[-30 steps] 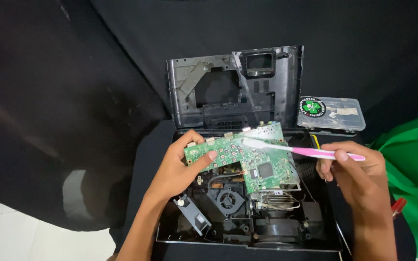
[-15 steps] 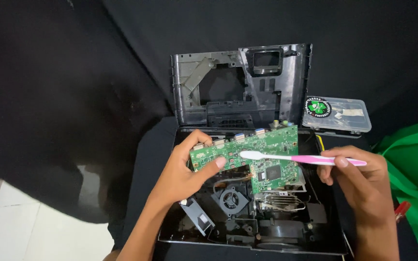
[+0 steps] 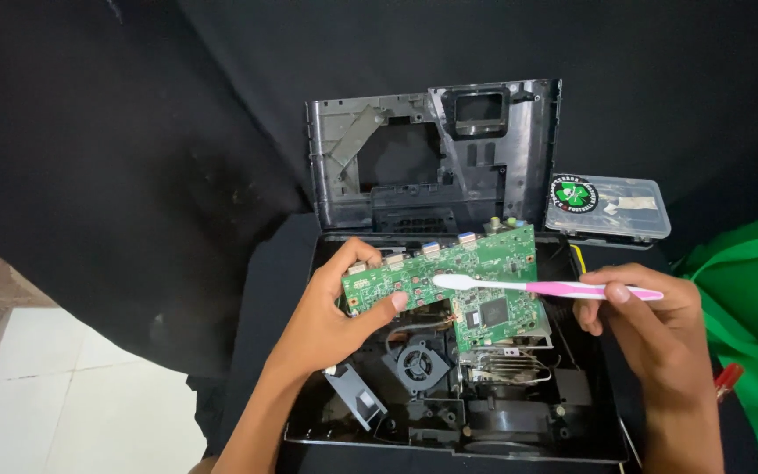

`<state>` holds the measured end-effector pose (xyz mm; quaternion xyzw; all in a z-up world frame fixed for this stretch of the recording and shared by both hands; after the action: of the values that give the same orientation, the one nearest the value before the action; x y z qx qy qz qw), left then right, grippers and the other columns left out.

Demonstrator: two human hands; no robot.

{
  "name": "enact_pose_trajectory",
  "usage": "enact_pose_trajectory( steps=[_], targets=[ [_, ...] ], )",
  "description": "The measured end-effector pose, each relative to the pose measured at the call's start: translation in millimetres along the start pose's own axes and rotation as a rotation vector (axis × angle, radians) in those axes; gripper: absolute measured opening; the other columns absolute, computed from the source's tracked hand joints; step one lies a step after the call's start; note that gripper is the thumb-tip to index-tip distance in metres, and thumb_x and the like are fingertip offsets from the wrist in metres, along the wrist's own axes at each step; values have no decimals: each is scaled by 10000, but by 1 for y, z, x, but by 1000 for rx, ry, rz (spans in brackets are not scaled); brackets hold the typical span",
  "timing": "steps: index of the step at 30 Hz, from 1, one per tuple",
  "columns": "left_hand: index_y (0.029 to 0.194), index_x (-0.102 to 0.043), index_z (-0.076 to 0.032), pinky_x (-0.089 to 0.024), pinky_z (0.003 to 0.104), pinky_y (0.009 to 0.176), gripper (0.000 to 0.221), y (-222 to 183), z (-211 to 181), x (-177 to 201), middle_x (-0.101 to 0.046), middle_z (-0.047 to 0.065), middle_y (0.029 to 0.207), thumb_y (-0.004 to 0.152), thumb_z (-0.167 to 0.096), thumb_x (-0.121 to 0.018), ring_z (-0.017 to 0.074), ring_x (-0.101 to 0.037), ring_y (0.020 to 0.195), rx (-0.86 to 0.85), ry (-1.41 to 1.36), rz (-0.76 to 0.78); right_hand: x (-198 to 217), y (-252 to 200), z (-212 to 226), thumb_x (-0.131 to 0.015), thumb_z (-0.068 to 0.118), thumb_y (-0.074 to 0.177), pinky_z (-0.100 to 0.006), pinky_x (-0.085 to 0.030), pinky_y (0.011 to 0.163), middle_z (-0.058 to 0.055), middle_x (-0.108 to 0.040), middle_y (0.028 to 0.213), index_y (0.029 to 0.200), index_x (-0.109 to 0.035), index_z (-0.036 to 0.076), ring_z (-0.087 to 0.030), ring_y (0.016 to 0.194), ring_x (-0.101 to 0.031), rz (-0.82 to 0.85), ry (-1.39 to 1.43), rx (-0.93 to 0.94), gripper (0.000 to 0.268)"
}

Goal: Disassembling an electronic device to remove and clean the motherboard using a screwdriver and a toothbrush.

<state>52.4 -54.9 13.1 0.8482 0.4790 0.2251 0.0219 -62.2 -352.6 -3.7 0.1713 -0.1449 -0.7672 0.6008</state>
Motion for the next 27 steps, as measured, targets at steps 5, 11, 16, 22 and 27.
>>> enact_pose_trajectory(
  steps=[5, 11, 16, 22, 27],
  targets=[
    [1031, -484, -185, -312, 296, 668, 387, -2, 1, 0, -379, -33, 911, 874, -271, -828, 97, -349, 716, 160, -5, 41, -5, 0, 5, -605, 180, 1000, -283, -448, 573, -130, -646, 712, 1049, -723, -45, -203, 638, -574, -27, -128, -49, 259],
    [1041, -494, -183, -263, 302, 730, 399, -1, 1, 0, -356, -34, 909, 868, -367, -803, 113, -313, 775, 105, 22, 45, -11, 5, 6, -572, 122, 1026, -293, -458, 619, -113, -640, 732, 1065, -718, -48, -194, 591, -543, -58, -356, -68, 227],
    [1016, -516, -167, -254, 294, 614, 352, 4, -2, 1, -402, -35, 823, 905, -325, -811, 84, -262, 606, 67, 90, -5, -14, 7, 13, -579, 131, 1023, -305, -453, 655, -119, -645, 745, 1065, -726, -54, -198, 631, -535, -95, -320, -95, 240],
    [1089, -545, -176, -307, 291, 753, 347, 7, -9, 2, -517, -37, 988, 908, -381, -758, 116, -411, 793, 100, 110, 32, -13, 11, 16, -564, 177, 1035, -371, -491, 1024, -131, -755, 851, 1097, -734, 5, -217, 960, -694, -168, -417, -100, 249],
    [967, -603, -146, -320, 288, 677, 329, 20, -23, 8, -546, -49, 921, 880, -417, -768, 101, -312, 557, 274, 144, 61, -18, 10, 10, -587, 165, 1002, -355, -582, 832, -189, -754, 792, 1126, -737, -75, -259, 775, -740, -176, -273, -193, 310]
  ],
)
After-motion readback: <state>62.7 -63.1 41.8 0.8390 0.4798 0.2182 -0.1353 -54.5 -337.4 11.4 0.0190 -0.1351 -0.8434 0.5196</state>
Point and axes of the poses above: each hand's wrist, its own y-axis towards the middle knuckle, its own x-axis out of the back of the hand, z = x × y, the point moved 8 cm from there along y, towards the middle knuckle
